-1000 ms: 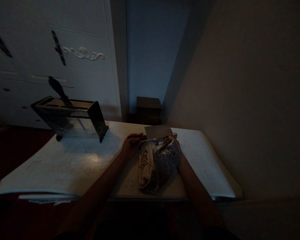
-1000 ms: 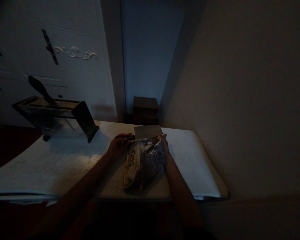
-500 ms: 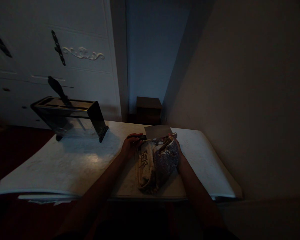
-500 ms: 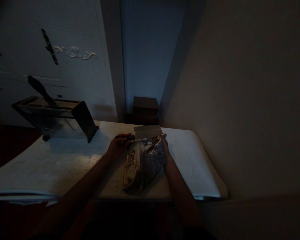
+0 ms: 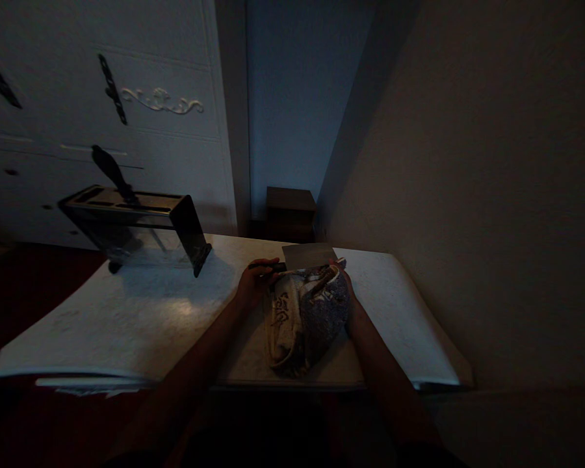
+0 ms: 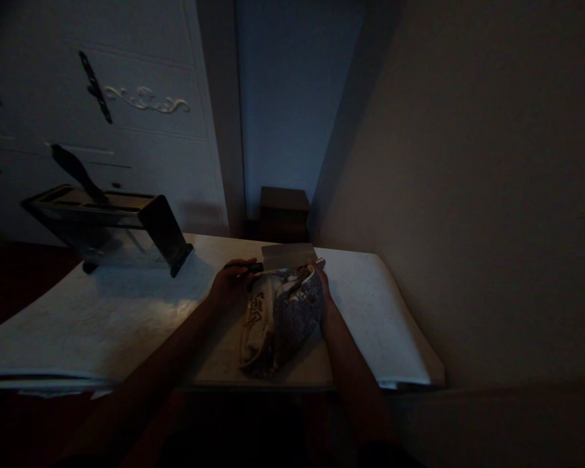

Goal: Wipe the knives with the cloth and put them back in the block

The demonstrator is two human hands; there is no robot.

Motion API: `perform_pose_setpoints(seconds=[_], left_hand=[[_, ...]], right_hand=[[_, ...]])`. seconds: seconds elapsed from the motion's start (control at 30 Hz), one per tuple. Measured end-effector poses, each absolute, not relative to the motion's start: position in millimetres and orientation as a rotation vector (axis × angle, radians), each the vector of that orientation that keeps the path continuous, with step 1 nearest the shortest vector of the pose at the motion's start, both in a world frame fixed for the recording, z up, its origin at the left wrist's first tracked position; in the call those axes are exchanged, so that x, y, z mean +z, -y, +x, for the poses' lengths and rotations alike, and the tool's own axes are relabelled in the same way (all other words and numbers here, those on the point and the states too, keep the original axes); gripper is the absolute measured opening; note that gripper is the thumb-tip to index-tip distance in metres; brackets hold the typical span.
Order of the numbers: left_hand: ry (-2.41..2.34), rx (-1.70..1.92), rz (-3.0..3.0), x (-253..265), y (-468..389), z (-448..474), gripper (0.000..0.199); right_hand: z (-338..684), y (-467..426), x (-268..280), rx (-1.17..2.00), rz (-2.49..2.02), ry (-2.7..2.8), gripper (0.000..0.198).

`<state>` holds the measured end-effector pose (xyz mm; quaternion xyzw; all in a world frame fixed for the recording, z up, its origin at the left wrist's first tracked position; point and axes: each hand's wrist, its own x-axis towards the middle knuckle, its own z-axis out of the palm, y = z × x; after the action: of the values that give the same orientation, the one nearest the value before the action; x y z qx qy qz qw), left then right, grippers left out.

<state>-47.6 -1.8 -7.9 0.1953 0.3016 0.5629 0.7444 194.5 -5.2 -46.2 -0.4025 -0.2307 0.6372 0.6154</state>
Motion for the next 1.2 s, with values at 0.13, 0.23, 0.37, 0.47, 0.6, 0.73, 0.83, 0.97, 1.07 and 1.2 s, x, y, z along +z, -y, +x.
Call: perform_pose_setpoints(seconds=[0.13, 0.23, 0.37, 0.47, 0.6, 0.73, 0.83, 0.97, 1.07, 1.2], left_hand=[[-0.661, 1.23, 0.432, -9, 1, -48, 0.021], [-0.656, 1.23, 0.426, -10, 1, -48, 0.021], [-0.653, 1.233, 0.431, -10, 1, -48, 0.021], [-0.666, 1.232, 0.425, -9, 1, -48, 0.021], [-0.664, 1.223, 0.402, -7, 2, -47, 0.023], [-0.651, 1.225, 0.402, -7, 2, -48, 0.023], [-0.653, 1.231, 0.415, -7, 2, -48, 0.022], [-0.657, 1.226, 0.42, -7, 2, -48, 0.022], [-0.669, 1.221, 0.418, -7, 2, -47, 0.022], [-0.674, 1.212, 0.411, -6, 2, -47, 0.022]], right_hand=[[195, 5, -43, 1.526, -0.931, 0.439, 0.025], [193, 6, -39, 1.518, -0.928, 0.436, 0.025], [190, 9, -36, 1.504, -0.897, 0.45, 0.024], [189, 11, -34, 1.498, -0.913, 0.445, 0.024], [187, 11, -30, 1.525, -0.904, 0.457, 0.023], [188, 10, -32, 1.527, -0.881, 0.472, 0.025], [190, 9, -37, 1.549, -0.892, 0.481, 0.027], [191, 8, -41, 1.55, -0.895, 0.508, 0.029], [192, 8, -41, 1.518, -0.904, 0.489, 0.026], [192, 9, -40, 1.563, -0.886, 0.494, 0.029]])
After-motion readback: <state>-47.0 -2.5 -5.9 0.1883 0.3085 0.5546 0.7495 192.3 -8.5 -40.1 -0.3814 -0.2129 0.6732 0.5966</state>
